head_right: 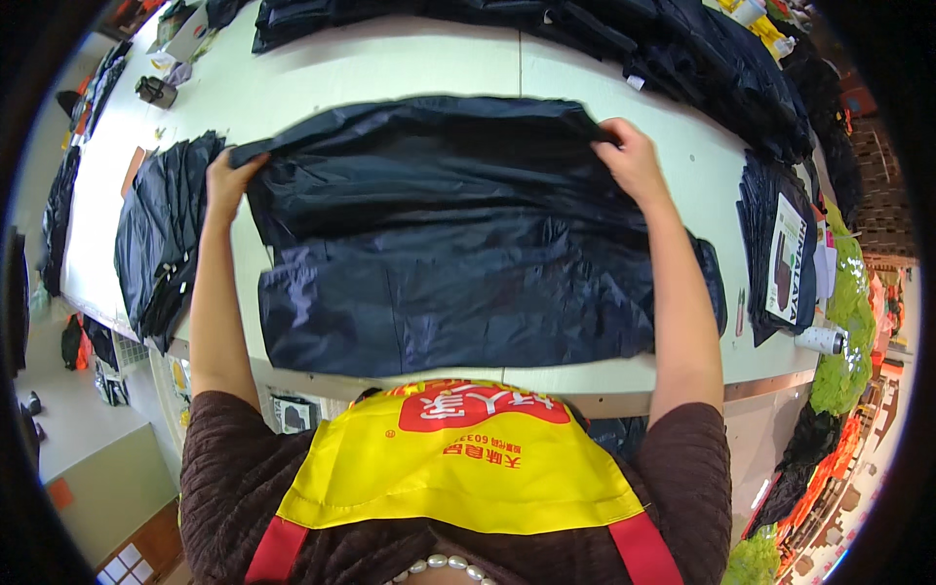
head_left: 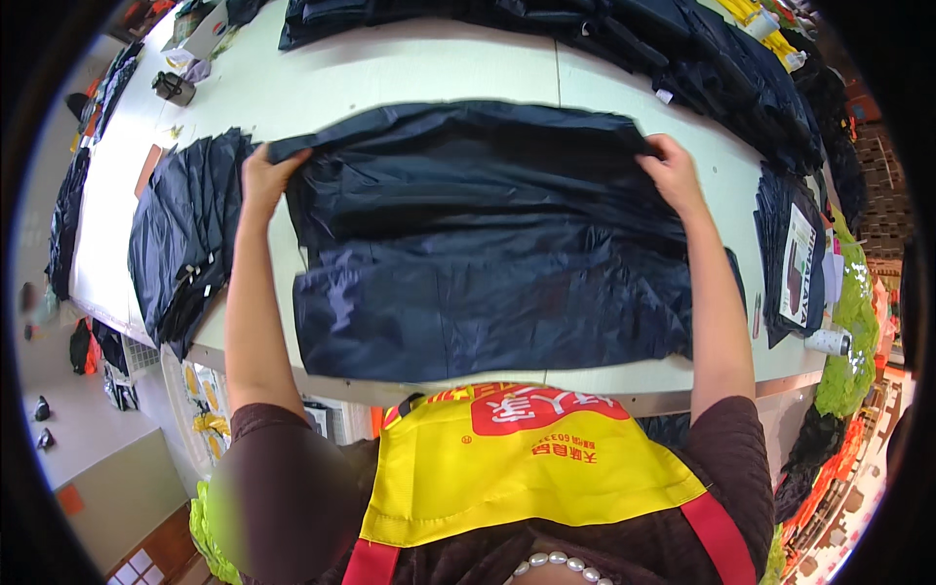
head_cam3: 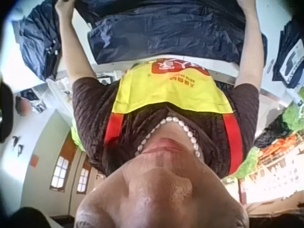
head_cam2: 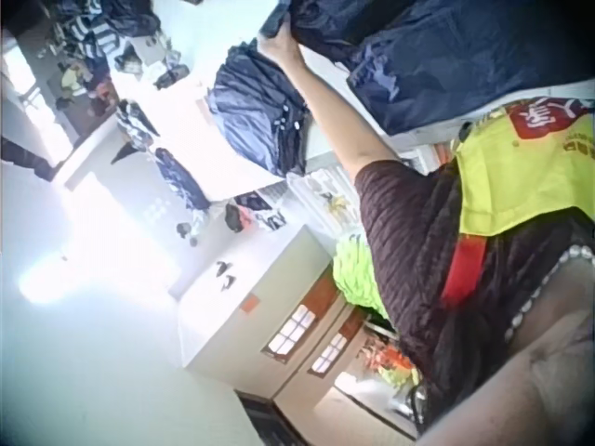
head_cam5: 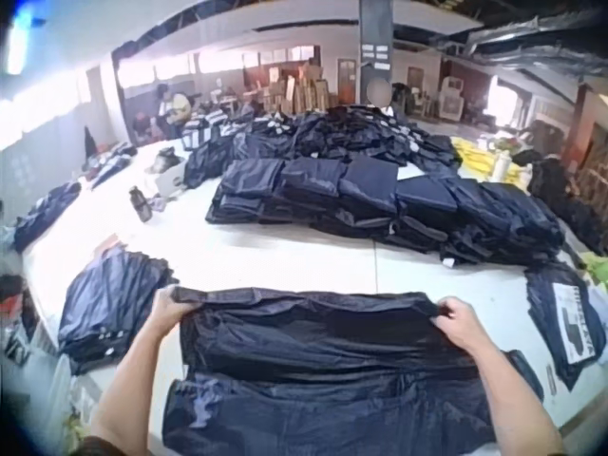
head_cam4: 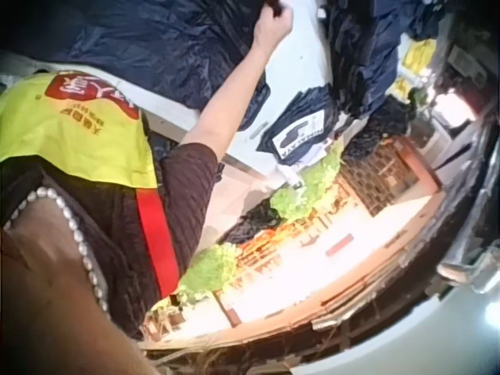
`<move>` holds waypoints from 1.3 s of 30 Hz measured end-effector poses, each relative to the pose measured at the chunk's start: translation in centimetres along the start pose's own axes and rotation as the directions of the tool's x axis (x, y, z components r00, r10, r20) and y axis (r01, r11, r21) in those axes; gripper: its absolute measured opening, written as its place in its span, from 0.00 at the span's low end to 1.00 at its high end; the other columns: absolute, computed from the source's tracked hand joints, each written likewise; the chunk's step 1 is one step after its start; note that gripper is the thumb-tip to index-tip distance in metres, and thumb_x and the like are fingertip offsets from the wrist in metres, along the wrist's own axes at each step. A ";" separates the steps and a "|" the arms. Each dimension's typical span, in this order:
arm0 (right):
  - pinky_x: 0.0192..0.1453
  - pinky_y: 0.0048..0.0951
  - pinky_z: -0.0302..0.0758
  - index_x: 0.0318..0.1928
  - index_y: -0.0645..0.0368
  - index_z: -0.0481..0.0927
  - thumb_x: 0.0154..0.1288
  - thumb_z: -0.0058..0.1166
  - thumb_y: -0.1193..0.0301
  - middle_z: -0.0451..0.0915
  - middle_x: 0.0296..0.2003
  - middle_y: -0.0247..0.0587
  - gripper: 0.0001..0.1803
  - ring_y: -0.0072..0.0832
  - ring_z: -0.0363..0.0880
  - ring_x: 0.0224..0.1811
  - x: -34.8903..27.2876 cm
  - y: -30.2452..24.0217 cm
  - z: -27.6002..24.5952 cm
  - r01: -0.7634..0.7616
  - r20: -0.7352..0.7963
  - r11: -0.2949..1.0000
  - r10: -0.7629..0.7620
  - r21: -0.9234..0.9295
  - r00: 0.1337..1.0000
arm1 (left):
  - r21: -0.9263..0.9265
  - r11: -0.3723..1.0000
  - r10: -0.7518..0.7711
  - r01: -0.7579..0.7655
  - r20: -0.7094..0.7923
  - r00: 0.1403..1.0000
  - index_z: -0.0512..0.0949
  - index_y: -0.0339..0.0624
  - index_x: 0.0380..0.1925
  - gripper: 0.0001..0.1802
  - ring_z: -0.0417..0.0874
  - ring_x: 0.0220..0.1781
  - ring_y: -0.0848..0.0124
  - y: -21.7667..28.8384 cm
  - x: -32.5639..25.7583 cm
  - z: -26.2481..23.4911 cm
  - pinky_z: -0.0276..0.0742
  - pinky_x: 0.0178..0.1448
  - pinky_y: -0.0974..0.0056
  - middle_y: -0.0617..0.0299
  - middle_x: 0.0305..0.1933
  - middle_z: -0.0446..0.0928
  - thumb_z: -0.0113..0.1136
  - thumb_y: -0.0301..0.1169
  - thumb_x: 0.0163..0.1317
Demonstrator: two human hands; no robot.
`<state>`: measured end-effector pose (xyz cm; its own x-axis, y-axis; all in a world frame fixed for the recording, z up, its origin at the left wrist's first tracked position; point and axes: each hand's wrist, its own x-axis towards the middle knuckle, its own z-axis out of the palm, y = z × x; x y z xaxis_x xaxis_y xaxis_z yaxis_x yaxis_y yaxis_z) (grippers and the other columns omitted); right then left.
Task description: The person folds a black jacket on a table, places a Himalaya-branded packet inside, and folds the jacket again. They then cut a strap from the jacket with scissors and continue folding the jacket into a compact bundle.
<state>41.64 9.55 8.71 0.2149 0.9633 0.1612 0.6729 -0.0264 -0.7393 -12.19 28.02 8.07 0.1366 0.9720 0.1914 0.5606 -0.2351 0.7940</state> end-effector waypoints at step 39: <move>0.59 0.59 0.56 0.57 0.54 0.72 0.61 0.49 0.59 0.65 0.61 0.46 0.25 0.42 0.60 0.64 -17.0 3.8 -0.4 -0.116 -0.100 0.381 0.063 -0.917 0.993 | 0.436 0.777 -0.346 0.454 -0.307 0.887 0.64 0.34 0.60 0.35 0.67 0.62 0.47 1.5 -27.0 4.6 0.60 0.66 0.54 0.40 0.60 0.67 0.55 0.47 0.60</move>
<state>40.81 -7.02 3.38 0.3263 0.9282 0.1788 0.8807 -0.3673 0.2991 -11.27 1.45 1.44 -0.3229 0.9437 0.0722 0.8539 0.2576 0.4522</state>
